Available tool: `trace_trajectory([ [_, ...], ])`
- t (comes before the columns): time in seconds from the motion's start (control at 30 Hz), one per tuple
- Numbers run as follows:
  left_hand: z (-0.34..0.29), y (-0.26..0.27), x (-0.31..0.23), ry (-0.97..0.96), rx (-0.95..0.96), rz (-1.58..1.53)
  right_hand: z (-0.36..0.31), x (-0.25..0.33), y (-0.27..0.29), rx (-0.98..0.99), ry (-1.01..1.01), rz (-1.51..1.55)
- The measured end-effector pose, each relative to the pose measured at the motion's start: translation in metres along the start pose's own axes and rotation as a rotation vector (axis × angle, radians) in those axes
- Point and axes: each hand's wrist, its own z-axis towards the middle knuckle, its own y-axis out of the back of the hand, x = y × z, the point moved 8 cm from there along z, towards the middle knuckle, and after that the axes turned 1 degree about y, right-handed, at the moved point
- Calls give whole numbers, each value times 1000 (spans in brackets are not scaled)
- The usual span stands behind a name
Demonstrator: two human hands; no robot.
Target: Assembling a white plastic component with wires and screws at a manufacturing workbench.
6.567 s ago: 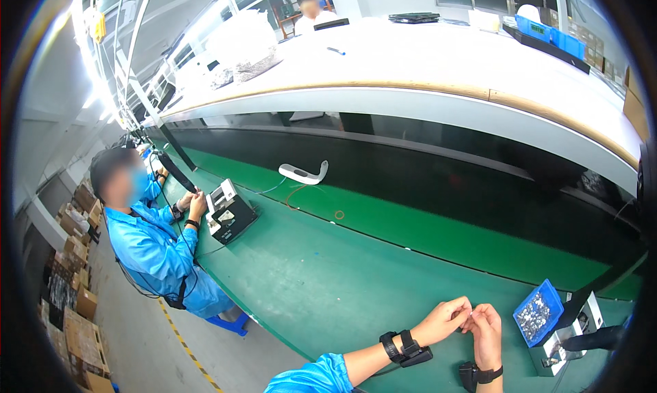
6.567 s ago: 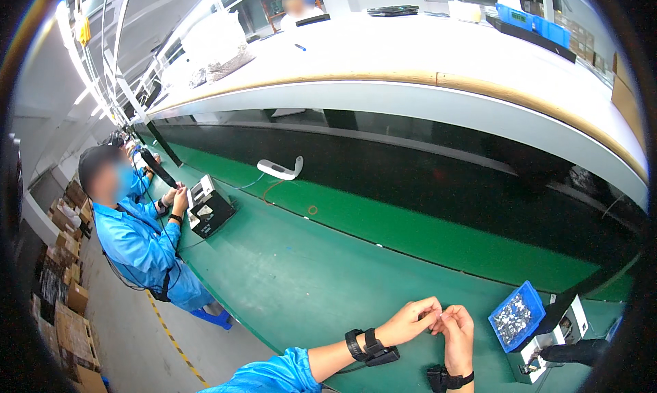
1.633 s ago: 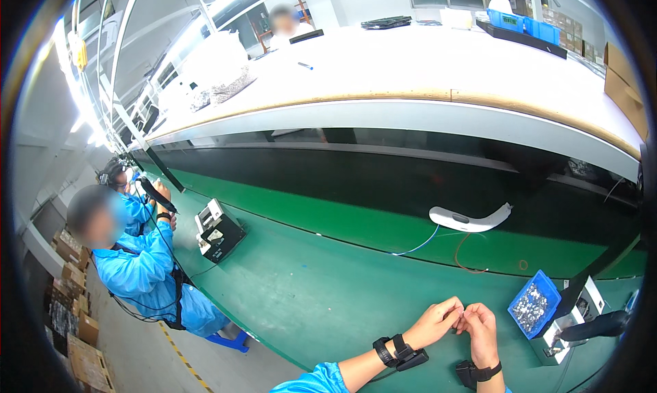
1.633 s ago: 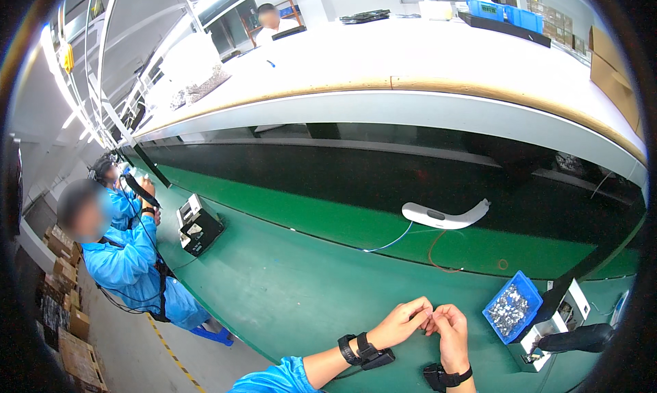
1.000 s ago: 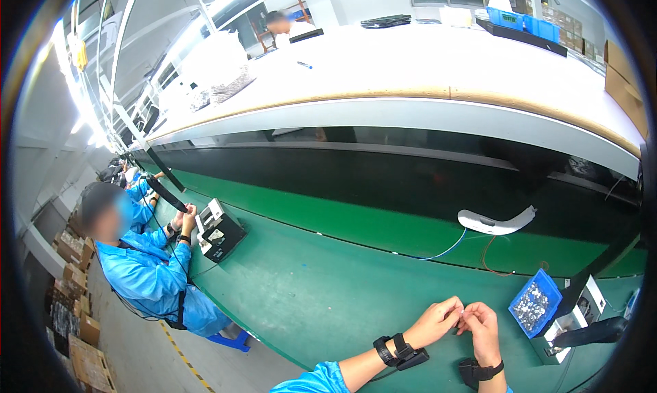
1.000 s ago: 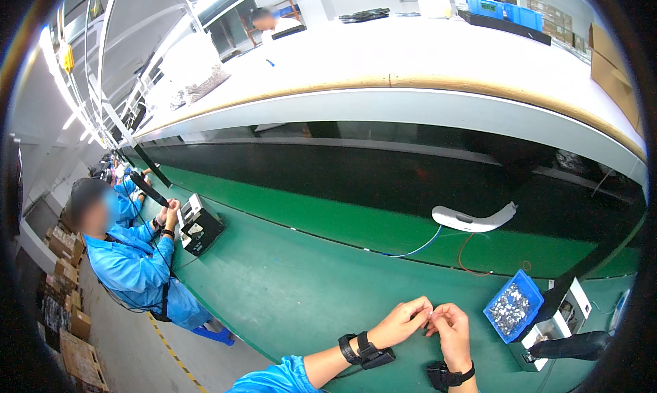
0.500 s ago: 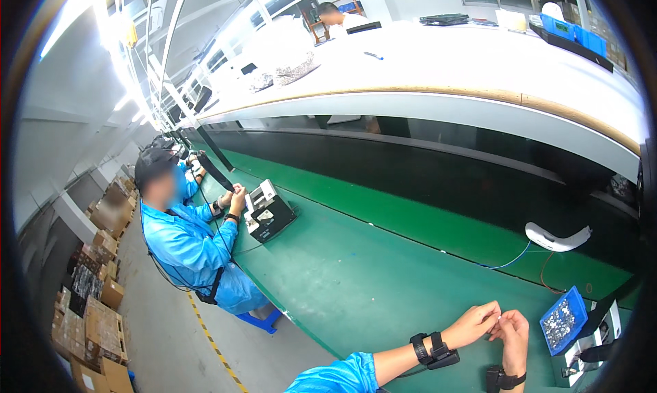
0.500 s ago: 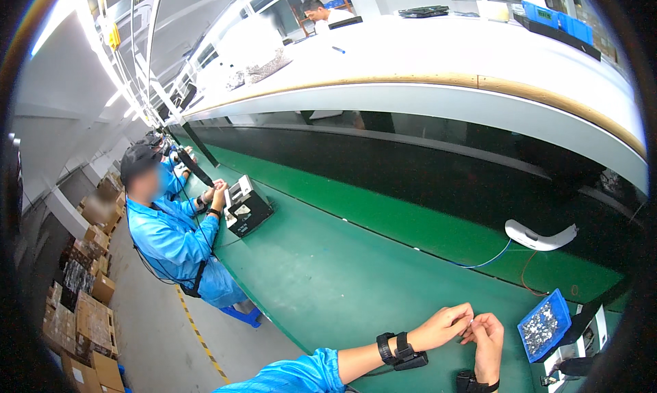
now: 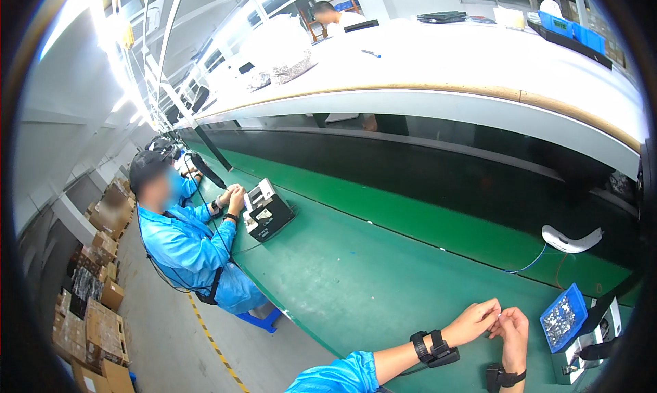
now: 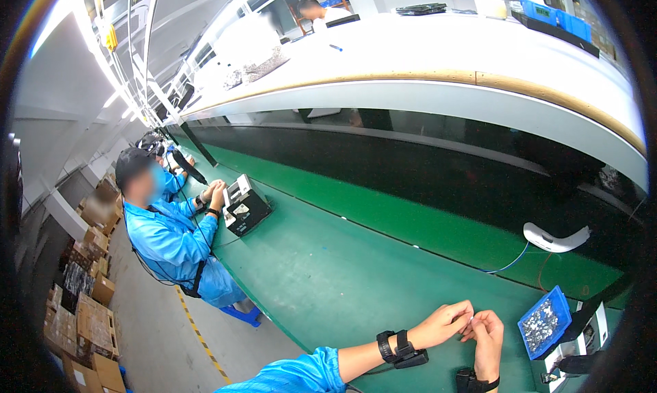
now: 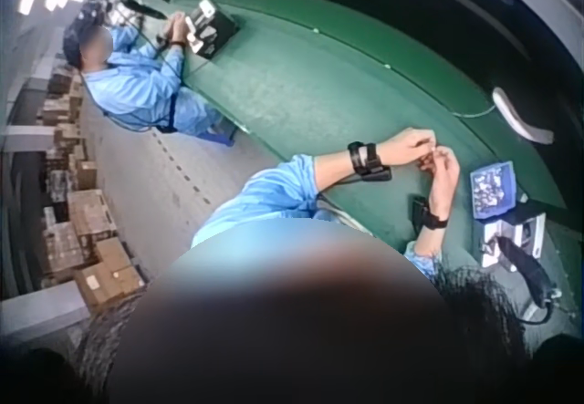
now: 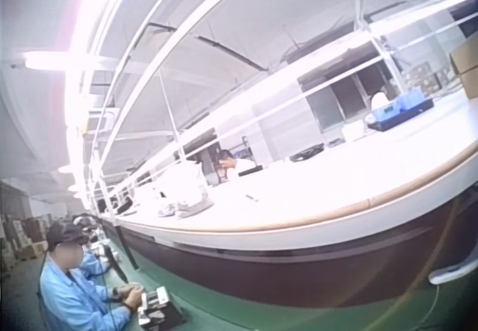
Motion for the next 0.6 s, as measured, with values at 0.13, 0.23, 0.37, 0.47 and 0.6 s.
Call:
trace_trajectory([
  [0.13,-1,0,-1,0,-9,6,-1,2,-1,-7,14,-15],
  [0.23,-1,1,-2,-7,-14,22,0,-1,1,-6,17,-9],
  [0.37,-3,3,5,-22,-32,-9,0,-3,-2,1,19,-25],
  [0.47,-16,9,-1,11,-125,41,-2,-2,0,-24,27,18],
  [0.6,-79,34,-16,65,-234,-9,-5,-2,-4,20,16,38],
])
